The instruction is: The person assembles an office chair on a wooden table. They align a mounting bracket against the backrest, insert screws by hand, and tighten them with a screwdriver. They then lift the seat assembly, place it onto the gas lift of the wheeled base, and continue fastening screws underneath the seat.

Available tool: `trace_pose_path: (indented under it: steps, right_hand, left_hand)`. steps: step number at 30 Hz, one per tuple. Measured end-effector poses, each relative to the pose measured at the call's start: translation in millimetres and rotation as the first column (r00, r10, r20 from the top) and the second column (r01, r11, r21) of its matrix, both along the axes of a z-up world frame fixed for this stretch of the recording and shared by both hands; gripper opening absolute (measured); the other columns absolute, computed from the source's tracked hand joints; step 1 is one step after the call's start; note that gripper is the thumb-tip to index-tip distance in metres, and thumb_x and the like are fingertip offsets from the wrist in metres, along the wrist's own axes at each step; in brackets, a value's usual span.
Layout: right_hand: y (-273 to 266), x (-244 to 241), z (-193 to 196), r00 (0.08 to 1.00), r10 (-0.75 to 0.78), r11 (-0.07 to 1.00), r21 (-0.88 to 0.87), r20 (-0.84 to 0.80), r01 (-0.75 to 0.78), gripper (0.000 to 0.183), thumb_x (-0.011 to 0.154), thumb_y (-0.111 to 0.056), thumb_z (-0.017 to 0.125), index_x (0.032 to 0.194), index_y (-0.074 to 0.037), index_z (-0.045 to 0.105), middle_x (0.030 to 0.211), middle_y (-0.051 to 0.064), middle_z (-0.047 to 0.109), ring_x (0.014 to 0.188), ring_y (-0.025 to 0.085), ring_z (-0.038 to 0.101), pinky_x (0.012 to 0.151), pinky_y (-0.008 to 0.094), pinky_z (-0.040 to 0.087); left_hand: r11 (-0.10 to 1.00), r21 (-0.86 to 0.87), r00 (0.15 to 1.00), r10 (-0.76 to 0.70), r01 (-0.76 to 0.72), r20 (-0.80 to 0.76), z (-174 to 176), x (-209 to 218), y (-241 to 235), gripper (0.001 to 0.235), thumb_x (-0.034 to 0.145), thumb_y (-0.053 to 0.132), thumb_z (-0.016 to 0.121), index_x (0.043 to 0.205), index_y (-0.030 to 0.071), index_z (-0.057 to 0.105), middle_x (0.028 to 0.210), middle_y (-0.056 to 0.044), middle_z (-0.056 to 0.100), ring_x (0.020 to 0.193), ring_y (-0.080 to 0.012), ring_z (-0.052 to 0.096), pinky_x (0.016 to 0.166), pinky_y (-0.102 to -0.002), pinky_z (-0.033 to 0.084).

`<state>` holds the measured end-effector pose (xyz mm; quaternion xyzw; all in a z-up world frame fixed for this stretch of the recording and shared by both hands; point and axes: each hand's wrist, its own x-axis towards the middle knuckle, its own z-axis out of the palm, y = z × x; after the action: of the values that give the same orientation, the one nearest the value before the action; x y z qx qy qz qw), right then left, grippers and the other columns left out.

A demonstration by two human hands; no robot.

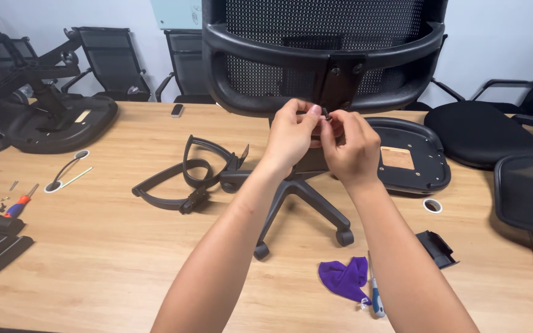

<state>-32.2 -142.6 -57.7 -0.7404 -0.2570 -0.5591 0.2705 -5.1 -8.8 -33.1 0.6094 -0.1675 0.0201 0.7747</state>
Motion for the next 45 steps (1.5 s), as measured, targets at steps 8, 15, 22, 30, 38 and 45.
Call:
trace_pose_path:
  steps: [8,15,22,30,38,45]
  right_hand:
    - [-2,7,10,0.992,0.006,0.998,0.061,-0.124,0.002,0.013,0.097,-0.009,0.076,0.099,0.002,0.069,0.087,0.012,0.072,0.071,0.022,0.072,0.062,0.032,0.056]
    - [0,10,19,0.986,-0.010,0.998,0.067,-0.169,0.022,0.017,0.098,-0.013,0.080,0.097,0.000,0.069,0.085,0.014,0.072,0.072,0.026,0.072,0.064,0.035,0.054]
    - [9,7,14,0.998,-0.050,0.997,0.055,-0.049,0.053,0.011,0.096,-0.004,0.078,0.100,0.001,0.070,0.090,0.016,0.072,0.075,0.031,0.069,0.065,0.038,0.054]
    - [10,5,10,0.986,-0.124,0.990,-0.059,0.108,0.131,0.018,0.094,0.006,0.076,0.112,0.004,0.073,0.103,0.014,0.068,0.092,0.030,0.068,0.078,0.038,0.057]
    - [10,2,16,0.970,-0.178,0.975,-0.101,0.163,0.196,0.022,0.088,0.008,0.076,0.109,0.003,0.075,0.102,0.013,0.066,0.093,0.030,0.064,0.078,0.037,0.055]
    - [15,5,16,0.943,-0.298,0.947,-0.081,0.150,0.312,0.013,0.093,-0.012,0.079,0.093,-0.004,0.068,0.093,0.009,0.065,0.085,0.028,0.065,0.069,0.038,0.054]
  left_hand:
    - [0.837,0.083,0.755,0.440,-0.541,0.486,3,8,-1,0.022,0.094,0.008,0.062,0.114,-0.002,0.063,0.100,-0.013,0.076,0.078,-0.0216,0.075,0.070,-0.034,0.060]
    - [0.861,0.176,0.765,0.308,-0.477,0.566,11,24,3,0.031,0.102,0.020,0.061,0.127,0.002,0.067,0.098,-0.016,0.078,0.087,-0.0242,0.076,0.080,-0.035,0.058]
    - [0.904,0.220,0.826,0.208,-0.366,0.524,17,32,9,0.038,0.099,0.025,0.066,0.126,-0.002,0.066,0.102,-0.015,0.079,0.094,-0.0213,0.079,0.083,-0.031,0.061]
    - [0.873,0.309,0.880,0.232,-0.376,0.415,26,28,8,0.041,0.092,0.029,0.071,0.121,-0.001,0.071,0.098,-0.013,0.080,0.084,-0.0195,0.079,0.074,-0.031,0.061]
    - [0.876,0.251,0.835,0.253,-0.413,0.489,20,32,8,0.041,0.093,0.029,0.072,0.120,-0.002,0.070,0.097,-0.014,0.080,0.088,-0.0197,0.079,0.077,-0.030,0.061]
    - [0.874,0.267,0.843,0.246,-0.406,0.478,18,35,7,0.042,0.092,0.030,0.072,0.120,-0.001,0.071,0.098,-0.014,0.080,0.087,-0.0194,0.079,0.077,-0.030,0.060]
